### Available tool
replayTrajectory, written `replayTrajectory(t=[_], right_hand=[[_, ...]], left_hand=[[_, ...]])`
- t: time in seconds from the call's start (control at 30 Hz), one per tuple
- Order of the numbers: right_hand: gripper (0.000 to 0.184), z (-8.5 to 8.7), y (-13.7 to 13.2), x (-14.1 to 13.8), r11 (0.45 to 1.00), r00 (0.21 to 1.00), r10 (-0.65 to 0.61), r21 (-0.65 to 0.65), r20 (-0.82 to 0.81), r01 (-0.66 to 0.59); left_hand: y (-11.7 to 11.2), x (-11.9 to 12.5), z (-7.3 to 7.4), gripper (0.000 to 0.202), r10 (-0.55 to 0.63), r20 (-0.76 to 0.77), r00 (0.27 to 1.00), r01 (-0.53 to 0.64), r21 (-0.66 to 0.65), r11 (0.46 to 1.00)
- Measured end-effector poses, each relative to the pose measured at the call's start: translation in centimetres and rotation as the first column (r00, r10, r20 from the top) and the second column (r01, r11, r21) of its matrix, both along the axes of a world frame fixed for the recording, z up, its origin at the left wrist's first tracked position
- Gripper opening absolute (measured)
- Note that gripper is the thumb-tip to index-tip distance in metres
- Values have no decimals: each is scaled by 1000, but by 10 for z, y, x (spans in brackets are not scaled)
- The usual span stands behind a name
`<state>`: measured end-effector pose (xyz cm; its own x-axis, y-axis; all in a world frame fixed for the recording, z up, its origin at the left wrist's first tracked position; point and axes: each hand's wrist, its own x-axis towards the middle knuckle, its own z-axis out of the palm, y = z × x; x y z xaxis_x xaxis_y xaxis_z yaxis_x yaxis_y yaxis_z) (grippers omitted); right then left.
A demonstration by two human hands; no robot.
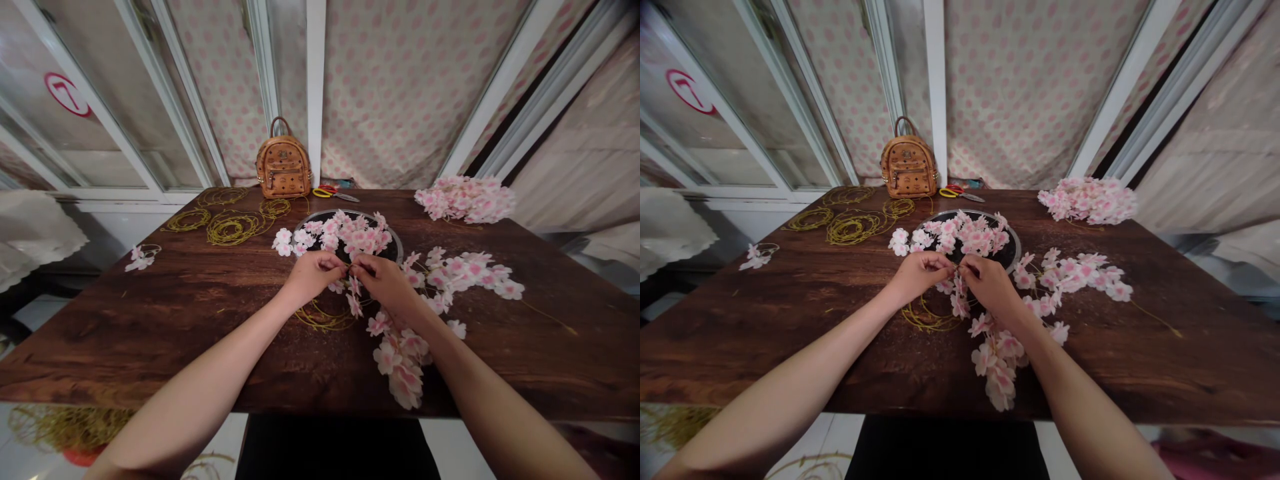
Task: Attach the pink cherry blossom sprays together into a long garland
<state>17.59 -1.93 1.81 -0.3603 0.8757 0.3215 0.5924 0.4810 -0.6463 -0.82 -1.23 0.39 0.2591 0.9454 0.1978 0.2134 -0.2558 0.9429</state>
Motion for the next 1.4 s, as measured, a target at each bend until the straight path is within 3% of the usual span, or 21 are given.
replayTrajectory(t=[0.43,0.73,1.4], right_hand=[[20,1,0,0,1000,999,23,6,24,-23],[17,0,2,-1,999,1000,31,-16,-1,-31],[18,-1,2,-1,1000,1000,10,-17,16,-10]], left_hand=[[-2,0,1,9,-33,2,999,33,18,999],[-2,5,5,4,19,175,984,14,-190,982],[-3,3,5,4,-6,91,996,16,-110,994]])
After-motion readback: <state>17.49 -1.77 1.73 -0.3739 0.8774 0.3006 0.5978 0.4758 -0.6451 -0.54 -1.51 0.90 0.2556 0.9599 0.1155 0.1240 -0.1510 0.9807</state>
